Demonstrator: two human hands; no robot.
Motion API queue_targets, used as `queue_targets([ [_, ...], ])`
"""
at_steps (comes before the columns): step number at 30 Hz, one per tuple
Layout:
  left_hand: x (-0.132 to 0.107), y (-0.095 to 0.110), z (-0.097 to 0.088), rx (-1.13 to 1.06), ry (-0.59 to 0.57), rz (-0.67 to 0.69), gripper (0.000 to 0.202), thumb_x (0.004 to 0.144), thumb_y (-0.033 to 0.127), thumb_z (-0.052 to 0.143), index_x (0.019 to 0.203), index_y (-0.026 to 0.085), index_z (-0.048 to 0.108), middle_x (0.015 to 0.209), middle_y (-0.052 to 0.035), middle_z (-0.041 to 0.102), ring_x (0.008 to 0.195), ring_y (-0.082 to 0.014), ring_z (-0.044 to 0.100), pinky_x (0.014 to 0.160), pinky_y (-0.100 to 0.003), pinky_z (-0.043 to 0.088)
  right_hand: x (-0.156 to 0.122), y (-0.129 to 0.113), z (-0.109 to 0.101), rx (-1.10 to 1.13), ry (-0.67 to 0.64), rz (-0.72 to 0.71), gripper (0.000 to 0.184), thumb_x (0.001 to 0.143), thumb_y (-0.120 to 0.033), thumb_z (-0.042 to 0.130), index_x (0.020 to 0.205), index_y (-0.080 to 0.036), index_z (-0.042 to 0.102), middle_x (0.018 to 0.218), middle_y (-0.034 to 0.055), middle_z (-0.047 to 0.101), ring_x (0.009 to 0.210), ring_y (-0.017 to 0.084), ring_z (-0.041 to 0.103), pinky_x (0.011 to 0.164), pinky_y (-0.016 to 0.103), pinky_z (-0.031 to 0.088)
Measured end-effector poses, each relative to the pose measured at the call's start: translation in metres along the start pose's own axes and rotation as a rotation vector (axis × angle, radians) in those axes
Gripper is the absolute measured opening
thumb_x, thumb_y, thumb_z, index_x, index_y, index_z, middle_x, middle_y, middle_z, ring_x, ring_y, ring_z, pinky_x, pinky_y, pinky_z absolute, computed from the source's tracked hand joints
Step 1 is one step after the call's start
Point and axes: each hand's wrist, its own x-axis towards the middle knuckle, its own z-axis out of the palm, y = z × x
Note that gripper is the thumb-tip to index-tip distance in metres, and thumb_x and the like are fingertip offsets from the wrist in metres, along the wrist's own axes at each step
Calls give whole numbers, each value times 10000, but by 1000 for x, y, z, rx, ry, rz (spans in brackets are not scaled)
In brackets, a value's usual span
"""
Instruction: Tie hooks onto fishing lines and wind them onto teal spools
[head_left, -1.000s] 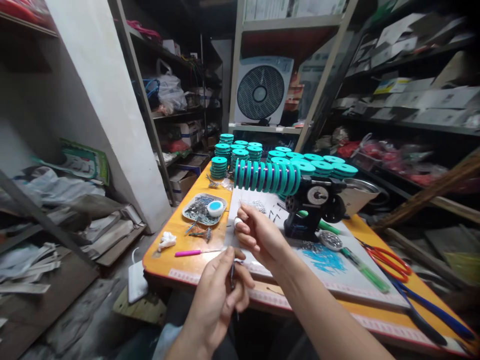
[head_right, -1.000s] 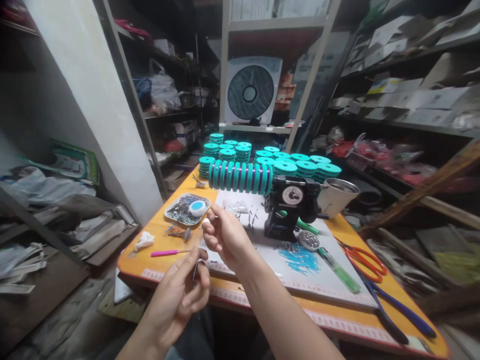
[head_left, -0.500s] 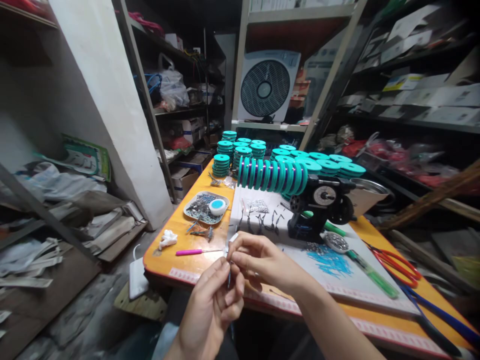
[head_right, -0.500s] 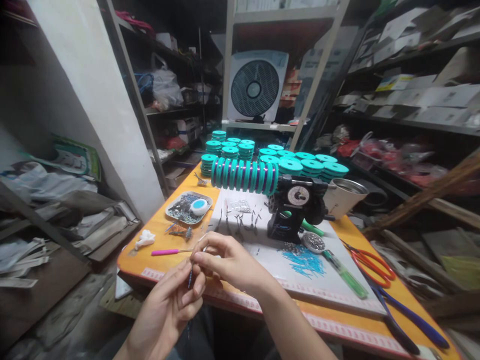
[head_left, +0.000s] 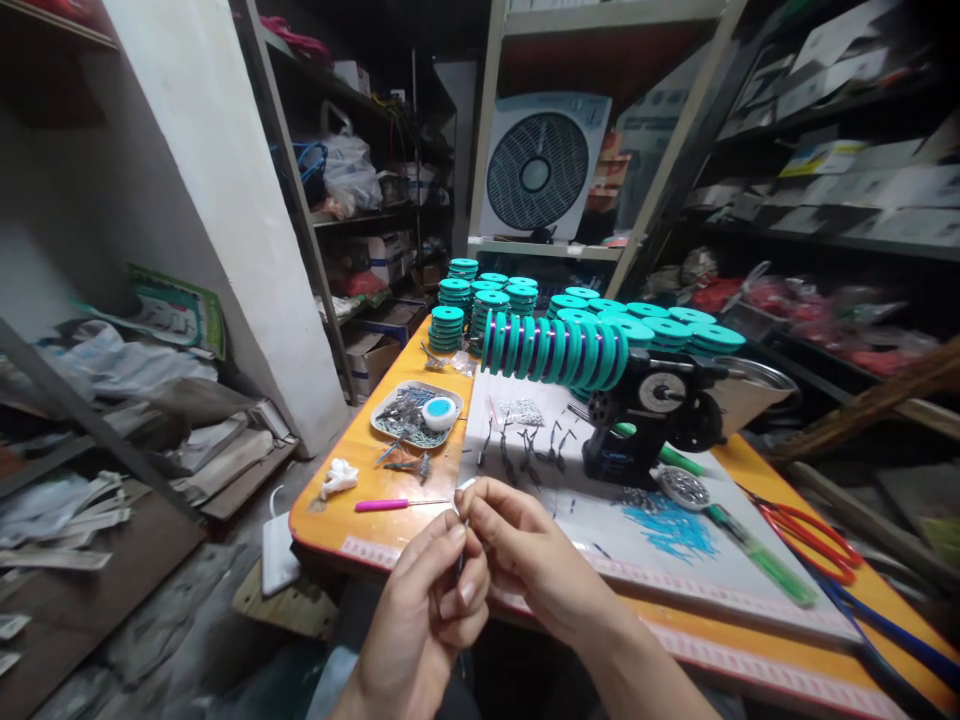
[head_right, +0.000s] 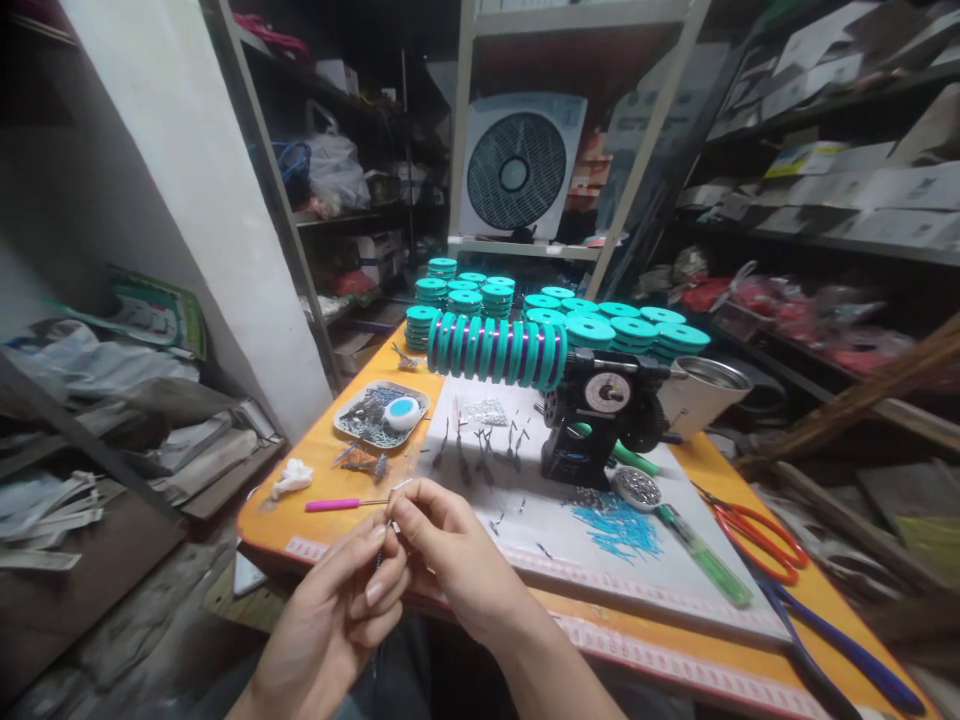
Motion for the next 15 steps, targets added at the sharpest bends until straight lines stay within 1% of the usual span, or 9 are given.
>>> queue_targets([
  [3, 0, -1, 1, 5, -24, -5, 361, 719, 343, 697, 772, 119, 419, 532, 51, 380, 447, -11, 163, 395, -137, 96, -3, -5, -3, 0, -26, 19, 237, 894, -369, 530, 861, -150, 444, 626, -26, 476, 448, 34, 447, 399, 127, 266],
  [4, 0, -2, 1, 7, -35, -2, 357, 724, 346, 693, 773, 119, 422, 532, 49, 387, 445, -10, 164, 394, -136, 98, -5, -8, -5, 4, -53, 17, 222, 901, -358, 522, 879, -149, 452, 636, -25, 472, 449, 28, 430, 395, 124, 260],
  [6, -2, -2, 2, 15, -41, 11, 334, 754, 350, 666, 780, 115, 430, 540, 45, 395, 448, -8, 171, 399, -131, 106, -7, -13, -9, -25, -120, -8, 188, 898, -315, 534, 926, -139, 473, 682, -10, 488, 480, 27, 434, 413, 126, 296],
  [8, -3, -3, 3, 38, -33, 20, 290, 800, 342, 618, 800, 113, 441, 553, 40, 397, 455, -9, 178, 403, -125, 116, -8, -17, -13, -87, -174, -30, 181, 885, -270, 557, 976, -133, 481, 737, 9, 513, 528, 42, 479, 455, 143, 353],
  [10, -4, -3, 2, 104, -46, 10, 240, 844, 335, 558, 839, 115, 462, 568, 30, 407, 453, -17, 191, 391, -125, 129, -7, -20, -16, -156, -189, -36, 178, 892, -269, 544, 987, -132, 483, 745, 15, 518, 558, 61, 524, 472, 152, 369],
  [11, -3, -3, 0, 158, -67, 15, 222, 859, 334, 534, 875, 119, 480, 586, 20, 427, 452, -25, 226, 384, -127, 168, -7, -21, -17, -188, -184, -36, 180, 899, -284, 531, 989, -136, 481, 726, 9, 512, 550, 66, 532, 462, 151, 360],
  [13, 0, -1, -3, 282, -87, 82, 226, 871, 340, 509, 966, 134, 513, 677, -12, 497, 498, -55, 365, 424, -160, 315, -7, -25, -15, -300, -137, -64, 191, 893, -319, 533, 962, -144, 497, 740, 7, 501, 553, 70, 539, 453, 152, 357],
  [14, 3, 1, -4, 342, -85, 125, 243, 874, 343, 505, 1018, 148, 522, 755, -31, 533, 568, -77, 445, 496, -191, 391, -7, -27, -13, -389, -89, -98, 199, 880, -335, 550, 933, -146, 516, 781, 15, 498, 596, 77, 548, 469, 158, 376],
  [15, 7, 4, -4, 391, -79, 161, 259, 877, 342, 499, 1065, 166, 523, 849, -45, 557, 664, -100, 507, 592, -220, 438, -9, -29, -11, -499, -35, -142, 202, 867, -345, 566, 898, -147, 537, 826, 23, 494, 657, 88, 553, 505, 169, 404],
])
